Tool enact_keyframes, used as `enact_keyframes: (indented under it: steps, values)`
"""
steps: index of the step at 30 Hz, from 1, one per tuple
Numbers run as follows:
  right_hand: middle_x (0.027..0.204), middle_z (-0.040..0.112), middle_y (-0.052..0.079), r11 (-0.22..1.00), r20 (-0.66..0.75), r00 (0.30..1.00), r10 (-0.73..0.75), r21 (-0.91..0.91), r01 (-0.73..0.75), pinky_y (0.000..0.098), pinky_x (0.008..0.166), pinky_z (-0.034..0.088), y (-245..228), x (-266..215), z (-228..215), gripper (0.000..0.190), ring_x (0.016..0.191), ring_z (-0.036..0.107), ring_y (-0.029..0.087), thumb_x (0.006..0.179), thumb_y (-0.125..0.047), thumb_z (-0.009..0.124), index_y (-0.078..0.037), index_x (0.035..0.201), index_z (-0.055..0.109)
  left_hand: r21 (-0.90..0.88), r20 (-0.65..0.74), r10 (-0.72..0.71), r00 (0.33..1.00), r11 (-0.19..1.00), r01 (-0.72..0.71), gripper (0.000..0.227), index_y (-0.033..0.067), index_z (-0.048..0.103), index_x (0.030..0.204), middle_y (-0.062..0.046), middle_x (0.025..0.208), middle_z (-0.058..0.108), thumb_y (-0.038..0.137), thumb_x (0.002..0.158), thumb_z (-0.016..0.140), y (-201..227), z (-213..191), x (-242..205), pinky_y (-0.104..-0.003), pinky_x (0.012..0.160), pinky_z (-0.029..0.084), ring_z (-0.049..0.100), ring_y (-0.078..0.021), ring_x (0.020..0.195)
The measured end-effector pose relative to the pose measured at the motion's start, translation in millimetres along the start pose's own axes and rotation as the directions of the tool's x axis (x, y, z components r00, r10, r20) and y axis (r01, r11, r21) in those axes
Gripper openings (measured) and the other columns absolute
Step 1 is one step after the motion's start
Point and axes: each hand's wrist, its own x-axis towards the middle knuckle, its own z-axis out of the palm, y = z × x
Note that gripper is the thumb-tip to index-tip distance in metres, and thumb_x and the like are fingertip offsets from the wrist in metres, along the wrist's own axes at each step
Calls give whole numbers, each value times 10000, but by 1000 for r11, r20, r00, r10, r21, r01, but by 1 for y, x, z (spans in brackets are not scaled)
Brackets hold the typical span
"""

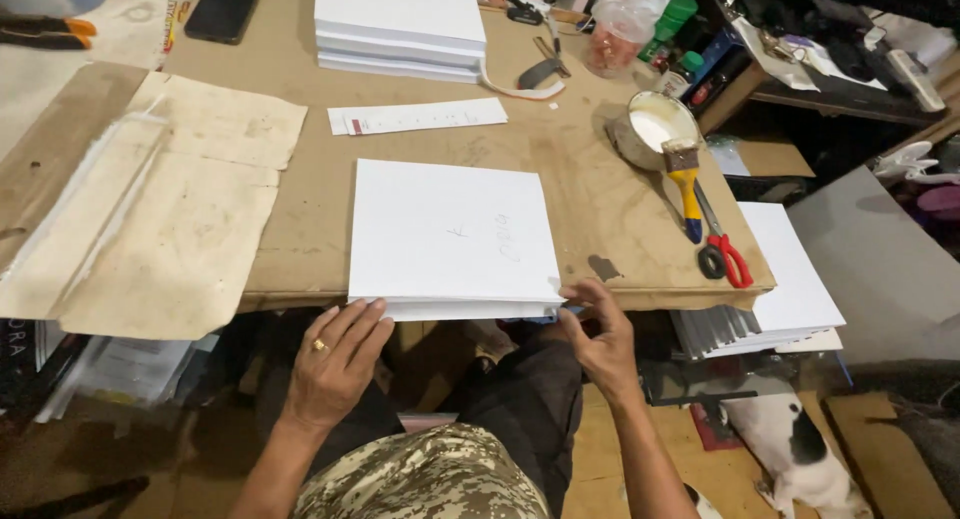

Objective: The person applies glue to a white paper sheet using a brush, then places it on a stack of white boards. They repeat the process by applying glue to another paper sheet and placing it on the stack.

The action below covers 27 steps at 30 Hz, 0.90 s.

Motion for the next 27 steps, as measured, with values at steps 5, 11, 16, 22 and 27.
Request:
enact_keyframes:
  steps: [5,11,16,22,27]
  values:
    - [1080,776,8,991,68,992,-110,-68,115,270,787,547,1,11,3,426,995,711,107,918,-99,756,-134,1319,614,24,96,5,995,1000,-7,287,103,660,1298,-112,1365,680,66,1014,683,1,-4,-2,-449,1075,494,639,-288,1269]
    - [1030,783,24,961,111,970,-214,-155,230,276,928,550,-2,15,1,457,979,736,105,863,-178,833,-102,1274,648,71,97,19,995,997,-26,229,92,682,1243,-108,1351,685,54,1056,556,5,-11,10,-448,1060,496,661,-290,1232]
    - [1041,763,37,977,87,989,-123,-162,135,322,1096,494,-3,16,1,497,1010,697,111,835,-159,841,-45,1279,649,39,101,10,995,999,-14,237,89,671,1290,-113,1398,648,100,1072,577,7,-8,7,-460,1077,483,631,-307,1280]
    - [1040,771,68,936,166,956,-242,-220,275,384,1113,527,10,21,-3,482,1038,740,167,867,-135,809,-47,1306,630,46,115,1,993,999,-7,322,92,642,1360,-109,1459,610,57,1041,674,7,-4,0,-469,1101,480,594,-305,1344]
    - [1071,764,82,919,163,952,-258,-262,294,324,940,579,11,22,-3,501,1043,736,162,864,-162,818,-37,1313,635,51,102,-4,995,999,-2,332,100,640,1367,-108,1458,611,65,1040,688,7,-2,-2,-472,1091,492,600,-301,1343]
